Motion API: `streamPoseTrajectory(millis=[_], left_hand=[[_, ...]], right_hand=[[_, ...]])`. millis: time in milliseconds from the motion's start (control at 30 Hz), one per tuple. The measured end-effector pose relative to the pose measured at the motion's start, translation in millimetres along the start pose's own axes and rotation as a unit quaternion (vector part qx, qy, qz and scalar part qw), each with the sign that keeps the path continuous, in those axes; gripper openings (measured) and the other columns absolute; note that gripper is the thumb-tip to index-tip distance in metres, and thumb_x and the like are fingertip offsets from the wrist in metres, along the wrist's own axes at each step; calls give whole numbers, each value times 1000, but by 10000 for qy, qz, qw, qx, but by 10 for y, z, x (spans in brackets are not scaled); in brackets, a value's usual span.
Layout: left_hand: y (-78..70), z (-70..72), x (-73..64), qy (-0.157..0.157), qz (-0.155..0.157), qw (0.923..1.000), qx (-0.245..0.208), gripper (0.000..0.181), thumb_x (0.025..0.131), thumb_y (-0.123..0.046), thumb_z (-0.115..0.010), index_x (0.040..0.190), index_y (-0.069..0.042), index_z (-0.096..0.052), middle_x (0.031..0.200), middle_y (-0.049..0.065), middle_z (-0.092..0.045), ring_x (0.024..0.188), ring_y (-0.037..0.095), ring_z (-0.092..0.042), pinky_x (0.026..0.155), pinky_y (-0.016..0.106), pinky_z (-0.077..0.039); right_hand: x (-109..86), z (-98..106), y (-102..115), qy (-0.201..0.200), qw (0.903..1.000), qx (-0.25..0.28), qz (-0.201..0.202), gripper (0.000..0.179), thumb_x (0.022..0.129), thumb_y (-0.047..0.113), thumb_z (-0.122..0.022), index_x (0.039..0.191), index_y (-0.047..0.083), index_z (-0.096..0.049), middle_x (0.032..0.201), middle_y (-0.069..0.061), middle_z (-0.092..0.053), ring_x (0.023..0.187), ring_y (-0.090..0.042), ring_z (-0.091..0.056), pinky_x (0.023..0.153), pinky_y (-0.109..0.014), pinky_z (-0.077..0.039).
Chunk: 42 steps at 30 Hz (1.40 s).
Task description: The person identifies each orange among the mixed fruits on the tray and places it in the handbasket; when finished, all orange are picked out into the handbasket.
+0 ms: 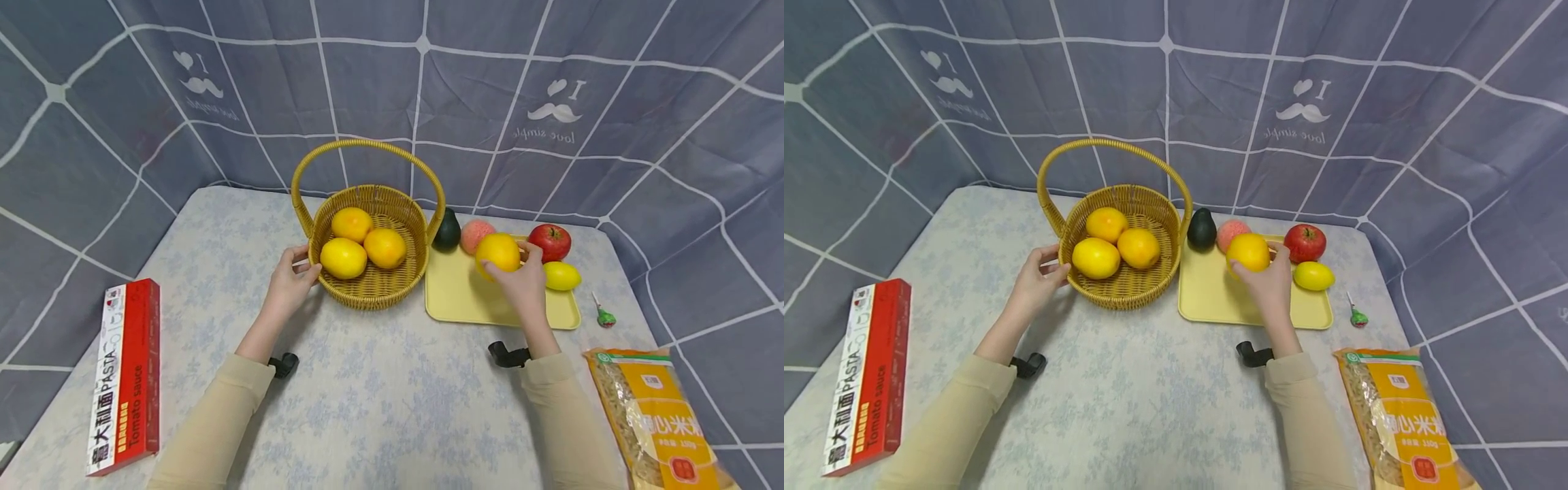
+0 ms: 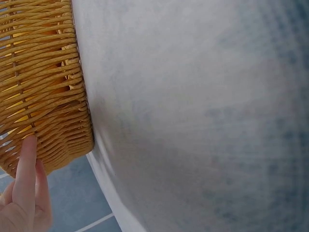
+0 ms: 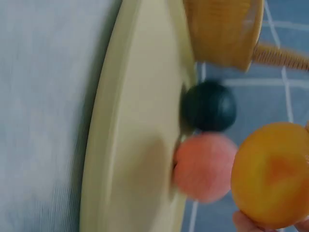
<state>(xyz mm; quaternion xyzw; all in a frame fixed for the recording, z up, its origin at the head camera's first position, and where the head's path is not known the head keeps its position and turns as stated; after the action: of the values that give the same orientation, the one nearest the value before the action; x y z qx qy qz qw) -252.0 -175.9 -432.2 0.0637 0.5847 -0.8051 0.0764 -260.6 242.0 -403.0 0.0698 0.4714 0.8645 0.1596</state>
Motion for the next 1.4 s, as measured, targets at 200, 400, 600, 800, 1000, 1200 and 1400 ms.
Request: streamPoseTrajectory(millis=[200,400,600,800,1000,1200,1400], left_hand=[[2,6,12,28,33,10000,26,58,103,-18,-52,153,-6,-25,153,18,-33,137,31,-44,102,42,-55],[13,6,10,21,58,10000,49,58,103,-17,-52,153,-6,-25,153,17,-33,137,31,-43,102,42,-55],[-15,11,1,-5,45,10000,36,58,103,-15,-51,153,-6,-24,153,18,-33,136,32,-44,102,43,-55],[-23,2,0,-24,13,10000,37,58,103,-14,-52,153,-5,-25,153,19,-33,135,33,-45,101,44,-56],[-18,-7,9,-60,-77,9999,88,56,103,-13,-52,152,-4,-26,151,21,-34,131,34,-48,101,42,-56],[-18,-9,12,-74,-68,9999,42,56,103,-13,-52,152,-5,-27,150,21,-35,130,33,-49,100,42,-56],[-14,-11,5,-48,-27,10000,15,57,103,-13,-51,153,-5,-26,151,20,-34,131,33,-48,101,43,-56]], right_hand=[[-207,-178,249,527,9978,107,382,82,81,33,-80,144,6,-35,141,-21,-47,124,-35,-46,105,-49,-47],[-359,-377,473,1020,9912,213,810,81,80,28,-81,144,6,-36,141,-19,-47,126,-34,-47,104,-50,-48],[-431,-637,694,1589,9788,332,1245,80,78,27,-82,143,10,-38,139,-16,-47,124,-35,-49,103,-51,-49],[-464,-914,858,1974,9663,444,1589,81,77,31,-83,142,10,-39,141,-11,-47,128,-28,-46,107,-48,-47],[-474,-1134,919,2223,9593,344,1709,82,77,34,-83,142,12,-39,140,-10,-48,126,-25,-48,106,-46,-48],[-524,-1300,973,2396,9530,103,1853,81,75,31,-85,141,13,-41,139,-9,-49,120,-26,-51,103,-46,-50],[-565,-1460,995,2584,9400,-380,2193,81,74,30,-84,140,10,-42,140,-10,-49,122,-27,-52,105,-47,-49]])
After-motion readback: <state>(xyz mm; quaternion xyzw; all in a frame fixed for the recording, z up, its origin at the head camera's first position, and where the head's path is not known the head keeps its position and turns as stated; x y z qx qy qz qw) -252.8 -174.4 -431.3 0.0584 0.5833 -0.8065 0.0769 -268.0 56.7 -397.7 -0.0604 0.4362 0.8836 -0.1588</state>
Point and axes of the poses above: each hand's wrist, its own x-axis towards the middle knuckle, its own z-axis out of the back of the hand, y = z × x, the point moved 8 cm from there along x, towards the middle knuckle
